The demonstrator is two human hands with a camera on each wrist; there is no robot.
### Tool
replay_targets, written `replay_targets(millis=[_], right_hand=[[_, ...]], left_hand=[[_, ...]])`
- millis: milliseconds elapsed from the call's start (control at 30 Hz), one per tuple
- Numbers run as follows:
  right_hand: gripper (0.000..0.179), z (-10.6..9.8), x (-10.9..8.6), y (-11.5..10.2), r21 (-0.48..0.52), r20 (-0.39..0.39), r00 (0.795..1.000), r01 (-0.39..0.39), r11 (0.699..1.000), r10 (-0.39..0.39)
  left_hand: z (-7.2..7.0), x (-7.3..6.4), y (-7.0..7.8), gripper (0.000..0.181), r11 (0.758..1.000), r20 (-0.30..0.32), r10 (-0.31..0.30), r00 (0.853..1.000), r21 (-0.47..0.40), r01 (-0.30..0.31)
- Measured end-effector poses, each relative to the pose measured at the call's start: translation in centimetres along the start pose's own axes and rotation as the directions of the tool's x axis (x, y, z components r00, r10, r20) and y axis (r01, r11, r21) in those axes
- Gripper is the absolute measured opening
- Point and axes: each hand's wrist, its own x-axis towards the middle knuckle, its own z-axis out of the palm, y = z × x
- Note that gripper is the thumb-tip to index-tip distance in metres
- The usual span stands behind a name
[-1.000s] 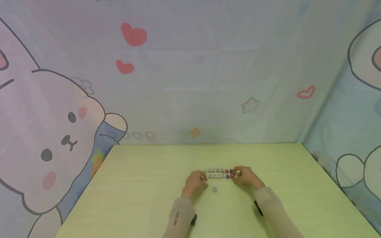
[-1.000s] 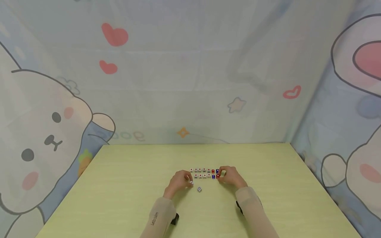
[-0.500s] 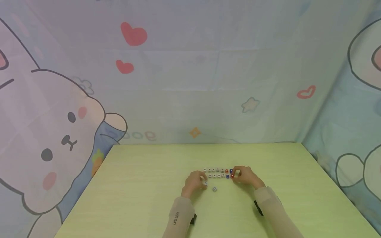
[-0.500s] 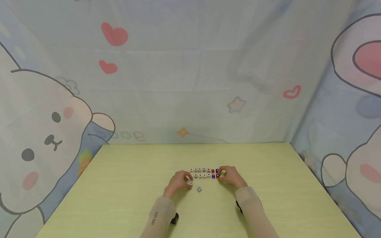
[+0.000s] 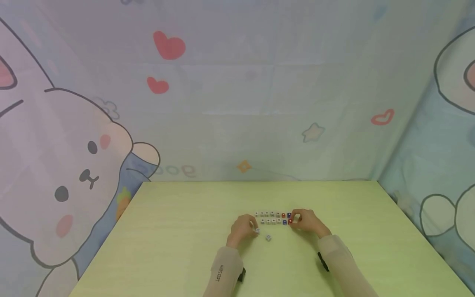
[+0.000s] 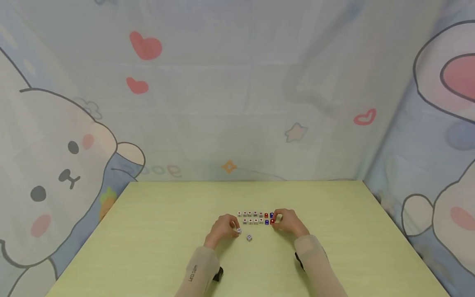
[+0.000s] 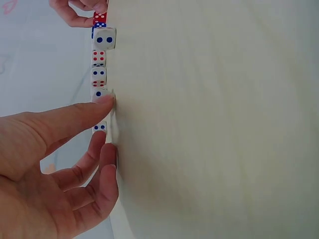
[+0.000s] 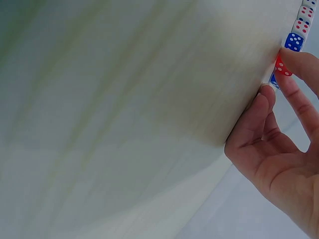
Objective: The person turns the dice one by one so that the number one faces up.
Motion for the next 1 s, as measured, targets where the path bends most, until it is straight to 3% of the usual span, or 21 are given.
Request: replay_targets(millis=[300, 533, 833, 1000], right_hand=[[0.008, 0.14, 0.02, 0.17, 0.010, -0.002, 1.000, 0.011, 1.000, -0.011], [0.008, 0.13, 0.08, 0.19, 0.004, -0.002, 1.000, 0.007, 1.000, -0.007], [0.009, -0.02, 0.02, -0.07, 0.012, -0.001, 1.000, -0.006, 1.000, 0.006], [0.009, 0.05, -0.01, -0.07, 0.012, 0.000, 1.000, -0.007, 1.000, 0.007]], left_hand=[[-0.22, -0.31, 0.45, 0.019, 0.999, -0.038, 0.038, 0.999, -0.016, -0.039], [-0.04, -0.21, 0.20, 0.019, 1.000, -0.027, 0.020, 0.999, 0.019, -0.019], [-0.20, -0.15, -0.20, 0.017, 0.999, -0.007, -0.036, 0.999, -0.005, 0.036], [-0.16, -0.01, -0.44, 0.017, 0.999, 0.009, -0.035, 0.999, -0.017, 0.035]])
